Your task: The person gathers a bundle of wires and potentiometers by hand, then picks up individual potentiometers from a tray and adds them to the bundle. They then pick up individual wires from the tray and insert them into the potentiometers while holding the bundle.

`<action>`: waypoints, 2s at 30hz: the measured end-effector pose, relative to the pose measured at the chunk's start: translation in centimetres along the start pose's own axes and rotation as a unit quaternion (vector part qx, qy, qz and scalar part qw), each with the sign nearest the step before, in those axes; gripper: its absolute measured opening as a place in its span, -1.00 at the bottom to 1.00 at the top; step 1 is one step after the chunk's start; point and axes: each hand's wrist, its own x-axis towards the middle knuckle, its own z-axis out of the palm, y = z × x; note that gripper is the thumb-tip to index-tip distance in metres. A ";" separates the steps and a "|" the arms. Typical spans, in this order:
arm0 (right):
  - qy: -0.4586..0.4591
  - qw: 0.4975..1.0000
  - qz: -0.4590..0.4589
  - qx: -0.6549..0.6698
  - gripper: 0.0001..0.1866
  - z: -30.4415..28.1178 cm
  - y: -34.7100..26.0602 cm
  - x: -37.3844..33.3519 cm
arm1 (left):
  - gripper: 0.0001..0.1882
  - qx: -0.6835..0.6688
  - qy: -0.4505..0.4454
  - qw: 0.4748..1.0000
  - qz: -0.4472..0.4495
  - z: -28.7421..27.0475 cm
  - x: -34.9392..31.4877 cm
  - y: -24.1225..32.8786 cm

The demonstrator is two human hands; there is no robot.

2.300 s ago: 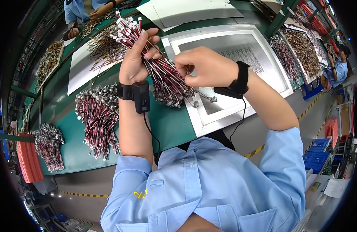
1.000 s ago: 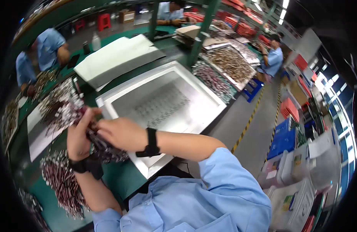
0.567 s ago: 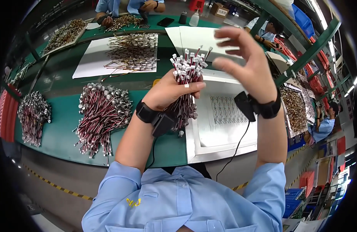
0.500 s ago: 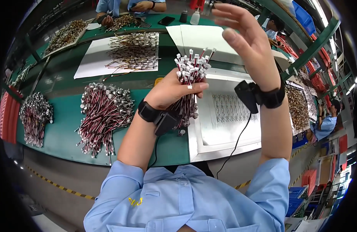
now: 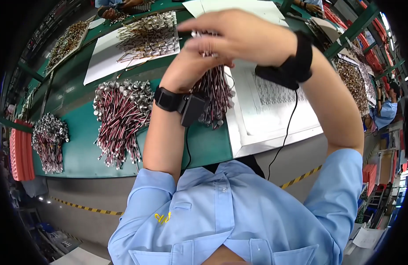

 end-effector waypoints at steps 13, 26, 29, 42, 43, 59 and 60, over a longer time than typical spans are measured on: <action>0.070 0.888 0.367 0.269 -0.62 2.4 -1.7 -8.7 | -0.84 -0.028 0.072 0.995 0.065 -2.2 -1.6 3.6; -0.053 0.921 0.317 0.220 -0.67 10.7 -3.3 -12.6 | -0.84 -0.117 0.218 0.960 0.128 -4.3 -1.6 3.6; -0.139 0.839 0.410 0.330 -0.60 6.1 -2.1 -16.4 | -0.83 -0.156 0.259 0.945 0.123 -5.3 -1.5 3.2; 0.185 0.840 0.440 0.257 -0.57 0.4 -1.7 -14.7 | -0.84 -0.072 0.190 0.976 0.080 -3.4 -1.3 2.5; 0.163 0.867 0.407 0.237 -0.58 1.2 -2.1 -13.3 | -0.84 -0.059 0.173 0.981 0.059 -2.4 -1.1 2.6; -0.039 0.859 0.420 0.290 -0.58 9.8 -2.7 -15.8 | -0.89 -0.114 0.174 0.974 0.090 -1.0 -1.5 4.0; -0.008 0.869 0.390 0.304 -0.54 10.9 -3.2 -15.5 | -0.89 -0.119 0.169 0.973 0.104 -0.8 -1.5 4.2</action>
